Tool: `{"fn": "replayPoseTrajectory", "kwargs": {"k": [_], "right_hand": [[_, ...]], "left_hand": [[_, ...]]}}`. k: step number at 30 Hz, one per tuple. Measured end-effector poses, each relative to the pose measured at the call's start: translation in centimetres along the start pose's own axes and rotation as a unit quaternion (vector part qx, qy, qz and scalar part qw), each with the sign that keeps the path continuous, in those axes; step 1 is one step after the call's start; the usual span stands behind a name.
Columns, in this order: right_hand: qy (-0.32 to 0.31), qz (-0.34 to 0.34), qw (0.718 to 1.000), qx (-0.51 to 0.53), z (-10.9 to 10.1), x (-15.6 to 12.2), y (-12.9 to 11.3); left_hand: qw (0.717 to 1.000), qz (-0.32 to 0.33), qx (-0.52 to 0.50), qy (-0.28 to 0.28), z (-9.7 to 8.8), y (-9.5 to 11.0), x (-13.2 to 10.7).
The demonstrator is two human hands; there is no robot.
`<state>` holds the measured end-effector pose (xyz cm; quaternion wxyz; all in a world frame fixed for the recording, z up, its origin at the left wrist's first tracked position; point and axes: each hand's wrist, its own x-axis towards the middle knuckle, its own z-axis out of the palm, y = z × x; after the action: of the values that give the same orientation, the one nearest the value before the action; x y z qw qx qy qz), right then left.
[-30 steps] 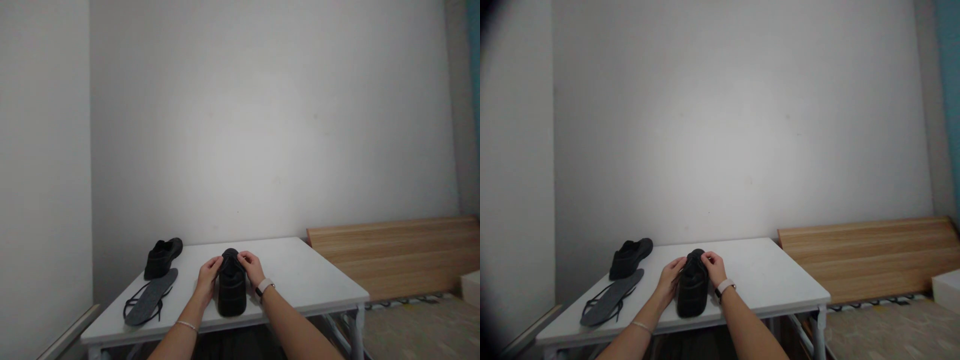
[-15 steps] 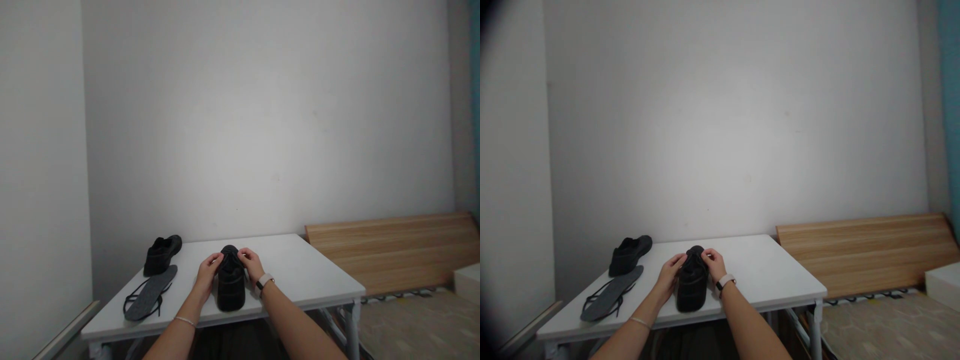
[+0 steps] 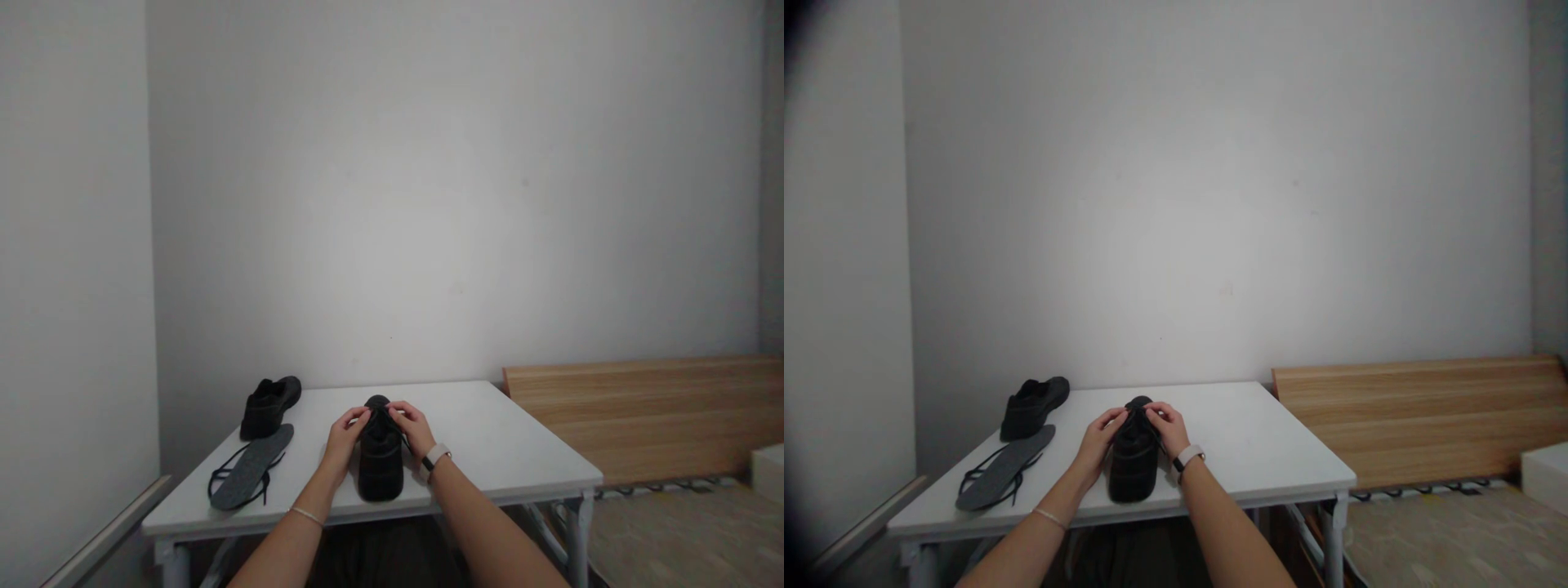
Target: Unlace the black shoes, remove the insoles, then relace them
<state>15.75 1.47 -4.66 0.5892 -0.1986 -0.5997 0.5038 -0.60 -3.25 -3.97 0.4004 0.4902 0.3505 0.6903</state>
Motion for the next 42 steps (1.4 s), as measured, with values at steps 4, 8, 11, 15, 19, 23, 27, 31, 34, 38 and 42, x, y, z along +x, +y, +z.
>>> {"fn": "replayPoseTrajectory", "kwargs": {"k": [4,8,11,15,19,23,27,31,34,38,42], "right_hand": [[-0.003,0.003,1.0,-0.001,-0.3,0.3,1.0],[0.006,0.003,1.0,0.001,-0.5,0.6,1.9],[0.01,0.004,1.0,0.0,-0.6,0.8,2.3],[0.016,0.001,1.0,-0.004,-0.7,0.7,2.5],[0.012,-0.012,1.0,-0.007,-0.6,0.4,1.9],[0.009,-0.028,1.0,-0.007,-0.3,0.2,1.0],[0.018,-0.034,0.999,-0.016,-0.2,0.1,0.6],[0.035,-0.027,0.999,-0.009,0.0,0.1,0.5],[0.03,-0.014,0.999,0.004,0.2,0.0,0.1],[0.009,0.002,1.0,0.013,0.5,-0.2,-0.6],[0.016,0.003,1.0,0.022,0.6,-0.3,-1.0]], "left_hand": [[1.0,-0.009,-0.005,0.002,0.0,-0.2,0.2],[1.0,-0.014,-0.022,0.0,0.3,-0.2,0.3],[0.999,-0.017,-0.031,0.0,0.4,-0.2,0.2],[0.999,-0.017,-0.032,0.0,0.3,-0.3,0.0],[0.999,-0.014,-0.029,0.001,0.1,-0.4,0.1],[1.0,-0.011,-0.019,0.002,0.1,-0.3,0.1],[1.0,-0.007,-0.016,0.002,0.2,-0.2,0.0],[1.0,-0.004,-0.014,0.003,0.2,-0.3,0.0],[1.0,0.0,-0.014,0.0,0.1,-0.2,0.0],[1.0,0.002,-0.017,-0.015,0.1,-0.1,0.0],[1.0,-0.007,-0.023,-0.014,0.2,-0.1,0.0]]}}
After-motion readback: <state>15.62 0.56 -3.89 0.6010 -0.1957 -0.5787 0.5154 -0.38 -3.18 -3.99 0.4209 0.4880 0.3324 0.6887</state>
